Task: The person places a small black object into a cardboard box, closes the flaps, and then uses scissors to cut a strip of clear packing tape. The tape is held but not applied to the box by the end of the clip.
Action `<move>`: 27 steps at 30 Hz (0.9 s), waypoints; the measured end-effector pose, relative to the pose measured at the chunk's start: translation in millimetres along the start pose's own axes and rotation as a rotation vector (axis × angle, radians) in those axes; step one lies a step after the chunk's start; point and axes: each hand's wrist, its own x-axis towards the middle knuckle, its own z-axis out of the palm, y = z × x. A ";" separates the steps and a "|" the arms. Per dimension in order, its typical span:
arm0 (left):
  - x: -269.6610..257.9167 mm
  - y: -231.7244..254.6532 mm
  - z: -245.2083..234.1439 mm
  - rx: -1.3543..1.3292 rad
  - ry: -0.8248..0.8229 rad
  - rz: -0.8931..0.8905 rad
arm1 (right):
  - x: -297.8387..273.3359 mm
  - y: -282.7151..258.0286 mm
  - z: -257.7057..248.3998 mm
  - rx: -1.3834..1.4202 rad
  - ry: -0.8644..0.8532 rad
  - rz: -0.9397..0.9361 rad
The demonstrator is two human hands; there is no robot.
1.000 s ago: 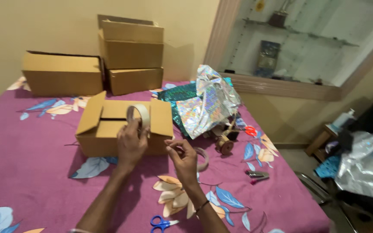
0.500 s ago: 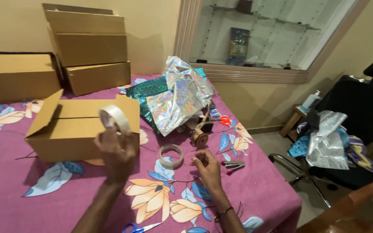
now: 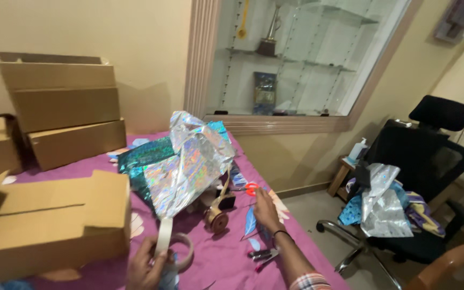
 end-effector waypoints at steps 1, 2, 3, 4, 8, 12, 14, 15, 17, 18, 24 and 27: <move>3.6 -14.8 1.2 0.001 -0.025 -0.029 | 6.0 11.6 6.6 -0.041 0.019 -0.058; 5.0 -27.1 2.0 -0.030 -0.019 -0.031 | 10.8 16.7 12.3 -0.076 0.030 -0.118; 7.6 -37.0 3.6 -0.060 -0.012 -0.032 | 16.0 20.5 14.6 -0.112 0.040 -0.178; 9.3 -44.0 2.9 -0.087 -0.004 -0.036 | 20.2 22.1 18.1 -0.101 -0.025 -0.122; 1.9 -41.7 -0.2 -0.021 0.065 0.030 | 24.6 -2.9 4.5 -0.121 -0.238 0.150; -0.1 -10.1 2.0 -0.117 0.086 -0.104 | 21.3 -46.9 -23.1 -0.302 -0.278 0.289; 1.3 8.8 1.0 -0.122 0.113 -0.139 | 21.8 -60.0 -32.5 -0.319 -0.289 0.337; 1.7 17.2 -0.7 -0.085 0.125 -0.145 | 20.6 -62.5 -33.7 -0.328 -0.293 0.362; 3.9 31.1 -3.2 -0.065 0.135 -0.115 | 13.8 -57.8 -29.2 -0.292 -0.245 0.301; 2.8 37.0 -4.8 -0.082 0.132 -0.088 | 3.9 -51.1 -24.9 -0.275 -0.231 0.273; 1.4 69.5 -24.4 -0.131 0.071 -0.172 | -9.8 -8.7 -2.6 -0.127 -0.200 0.145; -5.6 82.5 -35.6 -0.114 0.016 0.012 | -12.7 -15.2 -6.2 -0.179 -0.217 0.247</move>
